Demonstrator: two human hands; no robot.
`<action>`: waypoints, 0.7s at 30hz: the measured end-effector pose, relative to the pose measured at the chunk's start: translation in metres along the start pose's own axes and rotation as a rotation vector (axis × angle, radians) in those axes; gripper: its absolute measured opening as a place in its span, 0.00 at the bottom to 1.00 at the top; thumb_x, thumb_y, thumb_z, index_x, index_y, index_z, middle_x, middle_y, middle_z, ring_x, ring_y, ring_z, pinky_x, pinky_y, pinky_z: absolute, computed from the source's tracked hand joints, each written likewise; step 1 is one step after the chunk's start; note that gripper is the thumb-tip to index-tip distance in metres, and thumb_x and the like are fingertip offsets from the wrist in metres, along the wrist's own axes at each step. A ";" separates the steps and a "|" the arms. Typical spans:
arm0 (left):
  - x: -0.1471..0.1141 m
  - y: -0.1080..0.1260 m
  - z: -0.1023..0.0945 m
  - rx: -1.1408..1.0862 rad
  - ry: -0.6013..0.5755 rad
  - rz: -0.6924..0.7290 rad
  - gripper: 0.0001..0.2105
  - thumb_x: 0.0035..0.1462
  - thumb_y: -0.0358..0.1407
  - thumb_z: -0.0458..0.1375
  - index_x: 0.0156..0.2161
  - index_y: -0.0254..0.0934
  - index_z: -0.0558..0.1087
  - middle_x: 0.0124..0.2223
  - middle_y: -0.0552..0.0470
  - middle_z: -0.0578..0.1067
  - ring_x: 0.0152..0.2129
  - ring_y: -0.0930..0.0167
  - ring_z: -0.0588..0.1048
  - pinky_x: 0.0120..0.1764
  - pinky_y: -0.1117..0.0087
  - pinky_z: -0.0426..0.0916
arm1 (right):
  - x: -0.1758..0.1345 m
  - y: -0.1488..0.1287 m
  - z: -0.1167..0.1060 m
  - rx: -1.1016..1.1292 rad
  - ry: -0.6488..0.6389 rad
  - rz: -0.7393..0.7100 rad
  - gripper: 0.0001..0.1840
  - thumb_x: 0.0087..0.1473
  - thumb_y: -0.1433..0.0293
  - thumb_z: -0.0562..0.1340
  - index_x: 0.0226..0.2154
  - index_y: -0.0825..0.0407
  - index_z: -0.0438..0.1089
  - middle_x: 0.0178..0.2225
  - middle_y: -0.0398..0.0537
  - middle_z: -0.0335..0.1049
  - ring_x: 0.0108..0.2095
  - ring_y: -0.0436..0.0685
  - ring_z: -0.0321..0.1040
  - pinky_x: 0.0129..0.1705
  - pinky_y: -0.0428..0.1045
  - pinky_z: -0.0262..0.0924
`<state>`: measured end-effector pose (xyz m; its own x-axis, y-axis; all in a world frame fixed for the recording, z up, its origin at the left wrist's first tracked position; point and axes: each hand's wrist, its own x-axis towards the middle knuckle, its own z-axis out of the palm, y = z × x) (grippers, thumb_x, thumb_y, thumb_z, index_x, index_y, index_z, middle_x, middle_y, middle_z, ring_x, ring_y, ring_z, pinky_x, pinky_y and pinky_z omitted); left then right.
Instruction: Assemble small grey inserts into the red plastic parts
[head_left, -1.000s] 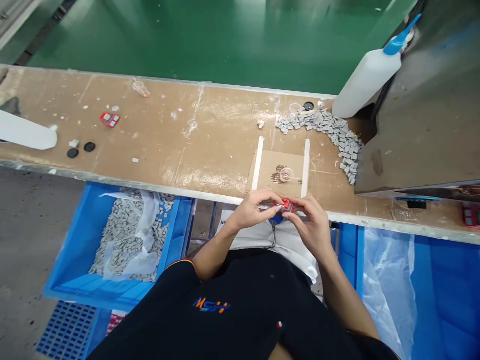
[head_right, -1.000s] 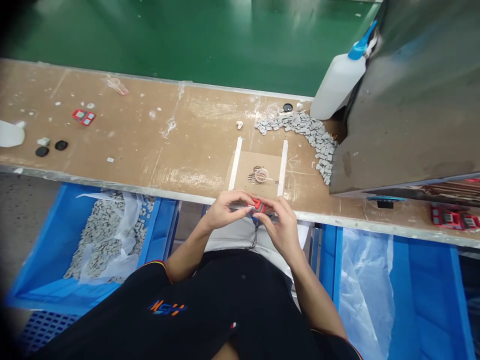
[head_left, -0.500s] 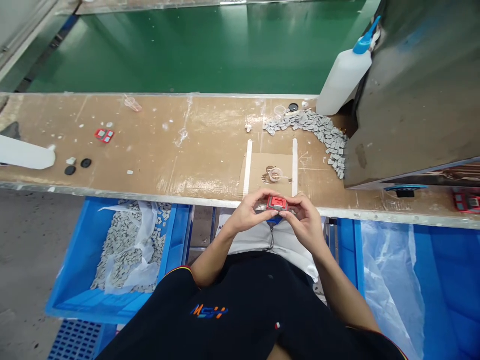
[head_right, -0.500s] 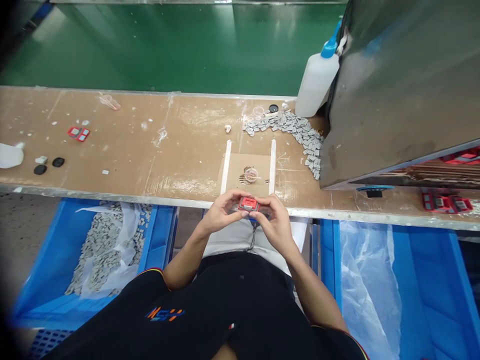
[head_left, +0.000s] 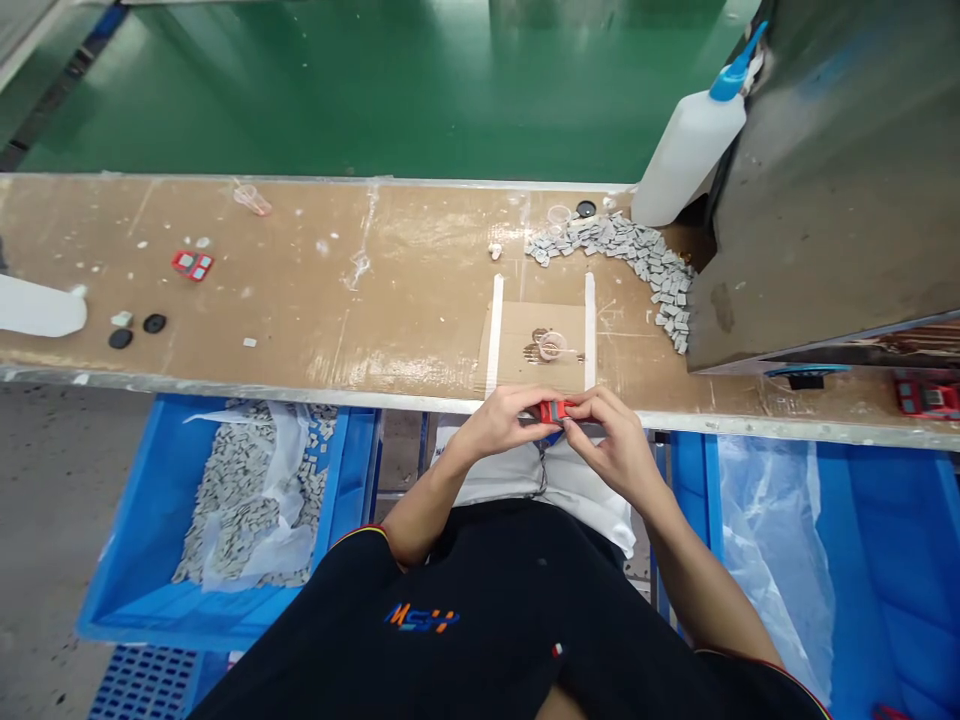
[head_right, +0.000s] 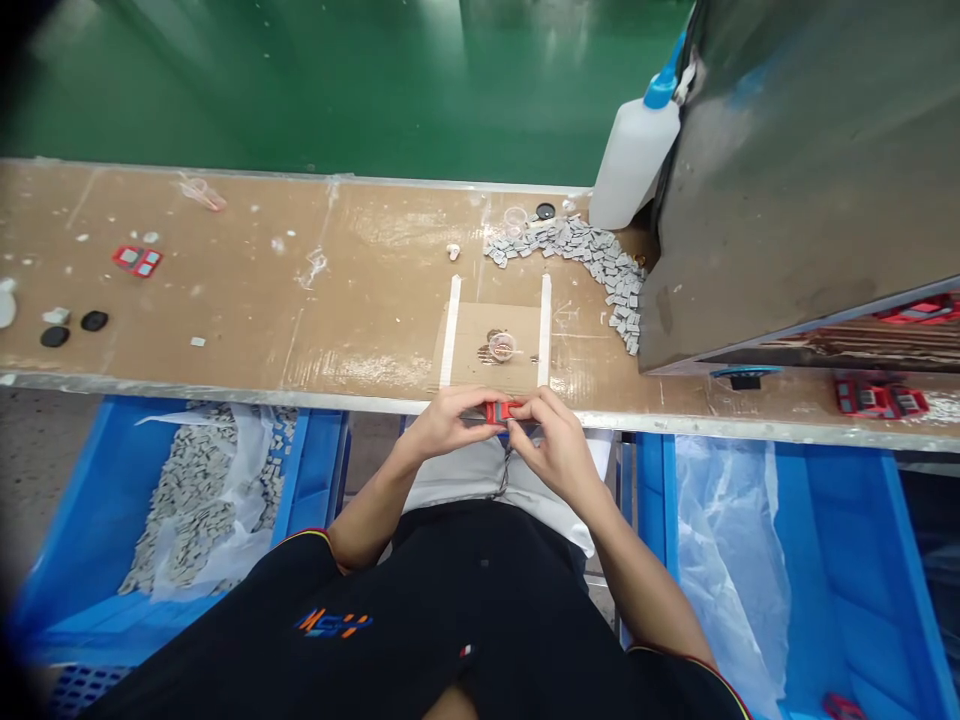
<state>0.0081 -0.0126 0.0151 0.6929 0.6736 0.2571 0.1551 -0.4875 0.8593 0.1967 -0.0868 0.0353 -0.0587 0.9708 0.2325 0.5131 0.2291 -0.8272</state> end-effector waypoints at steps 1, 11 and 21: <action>-0.001 0.001 0.000 0.008 0.004 0.007 0.13 0.60 0.36 0.65 0.48 0.33 0.76 0.41 0.45 0.82 0.36 0.68 0.80 0.41 0.69 0.76 | 0.000 0.000 0.000 0.004 -0.004 0.000 0.04 0.59 0.73 0.62 0.32 0.49 0.68 0.36 0.48 0.71 0.38 0.56 0.72 0.39 0.50 0.66; -0.001 0.016 0.009 0.031 -0.090 0.048 0.18 0.63 0.36 0.61 0.57 0.35 0.72 0.49 0.40 0.80 0.44 0.63 0.80 0.48 0.61 0.77 | -0.021 0.001 -0.010 0.011 0.023 -0.002 0.04 0.62 0.69 0.61 0.35 0.49 0.71 0.38 0.50 0.73 0.40 0.57 0.73 0.41 0.52 0.68; 0.011 -0.014 -0.012 -0.181 0.028 -0.306 0.18 0.59 0.46 0.62 0.46 0.33 0.79 0.43 0.40 0.83 0.35 0.64 0.83 0.39 0.64 0.81 | -0.099 0.097 -0.202 -0.634 0.813 0.572 0.10 0.55 0.62 0.61 0.26 0.49 0.66 0.29 0.52 0.69 0.32 0.62 0.67 0.40 0.60 0.66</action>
<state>0.0056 0.0083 0.0111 0.6134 0.7896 -0.0146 0.2237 -0.1560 0.9621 0.4249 -0.1753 0.0356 0.7637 0.5375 0.3576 0.6347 -0.5240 -0.5679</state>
